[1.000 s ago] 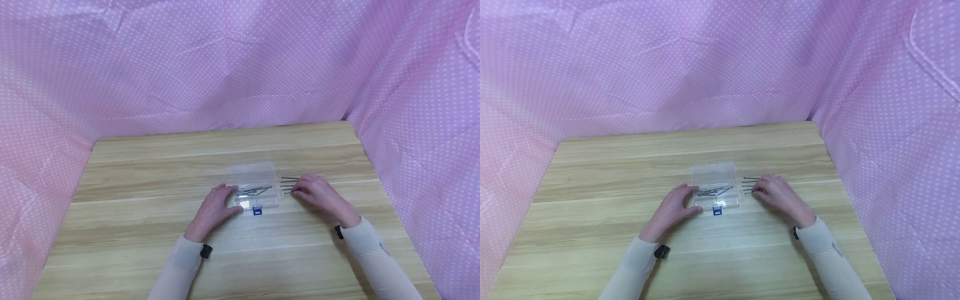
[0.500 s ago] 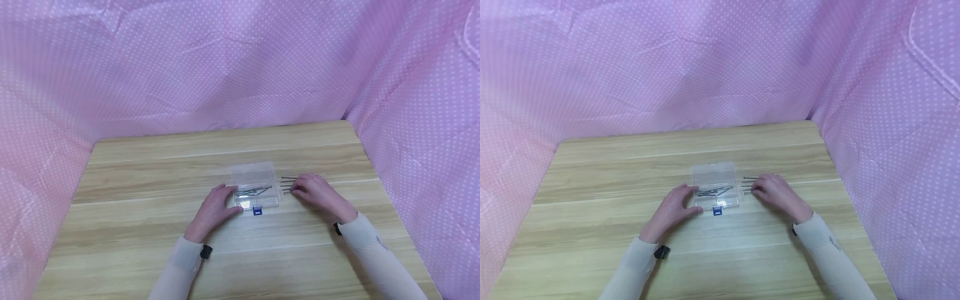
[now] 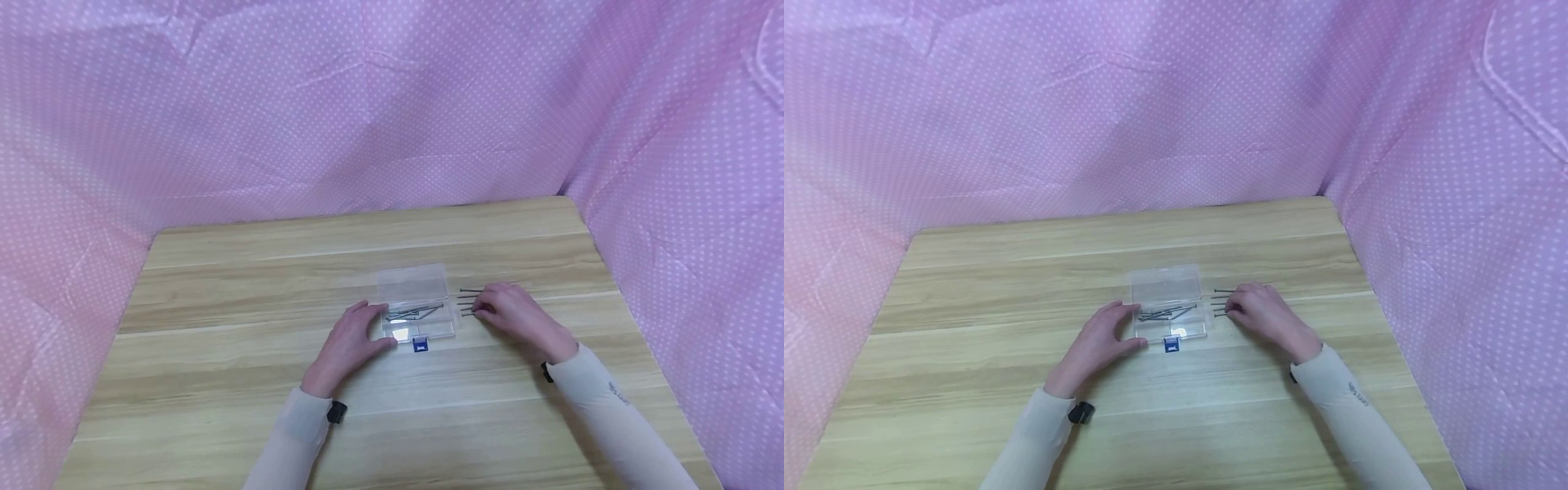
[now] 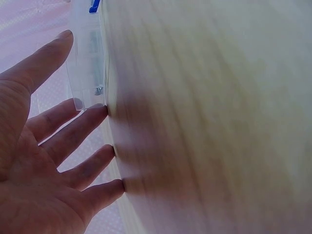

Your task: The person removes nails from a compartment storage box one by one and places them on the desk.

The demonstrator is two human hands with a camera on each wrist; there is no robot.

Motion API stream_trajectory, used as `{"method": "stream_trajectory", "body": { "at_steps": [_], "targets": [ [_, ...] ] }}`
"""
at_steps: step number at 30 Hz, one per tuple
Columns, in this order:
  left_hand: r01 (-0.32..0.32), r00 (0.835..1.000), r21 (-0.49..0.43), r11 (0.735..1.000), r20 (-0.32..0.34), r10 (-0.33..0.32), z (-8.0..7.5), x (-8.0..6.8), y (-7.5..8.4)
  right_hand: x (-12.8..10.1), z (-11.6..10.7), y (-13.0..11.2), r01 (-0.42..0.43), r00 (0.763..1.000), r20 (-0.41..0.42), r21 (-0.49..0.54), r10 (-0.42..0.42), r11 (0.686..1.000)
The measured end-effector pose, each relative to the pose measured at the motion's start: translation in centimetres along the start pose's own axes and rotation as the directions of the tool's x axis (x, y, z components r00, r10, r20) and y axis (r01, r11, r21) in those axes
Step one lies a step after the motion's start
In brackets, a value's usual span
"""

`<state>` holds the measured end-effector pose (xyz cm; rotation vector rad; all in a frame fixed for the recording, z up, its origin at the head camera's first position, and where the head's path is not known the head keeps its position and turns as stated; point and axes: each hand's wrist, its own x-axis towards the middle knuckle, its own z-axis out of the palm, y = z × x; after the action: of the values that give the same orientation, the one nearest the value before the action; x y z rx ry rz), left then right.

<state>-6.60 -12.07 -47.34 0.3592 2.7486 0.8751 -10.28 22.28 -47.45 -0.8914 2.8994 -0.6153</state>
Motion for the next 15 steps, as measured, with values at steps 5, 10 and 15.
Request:
{"method": "stream_trajectory", "body": {
  "at_steps": [5,10,15],
  "targets": [
    [0.006,1.0,-0.003,1.0,0.003,-0.006,0.06,-0.03,-0.03,0.11,0.08,0.06,-0.01,1.0,0.015,-0.01,0.01,1.0],
    [0.008,1.0,-0.004,1.0,0.002,-0.008,0.07,-0.04,0.0,0.14,0.11,0.07,-0.014,1.0,0.017,-0.018,0.014,1.0],
    [0.008,1.0,-0.005,1.0,0.0,-0.008,0.08,-0.03,-0.02,0.09,0.08,0.04,-0.007,1.0,-0.002,-0.017,0.007,1.0]
  ]
}}
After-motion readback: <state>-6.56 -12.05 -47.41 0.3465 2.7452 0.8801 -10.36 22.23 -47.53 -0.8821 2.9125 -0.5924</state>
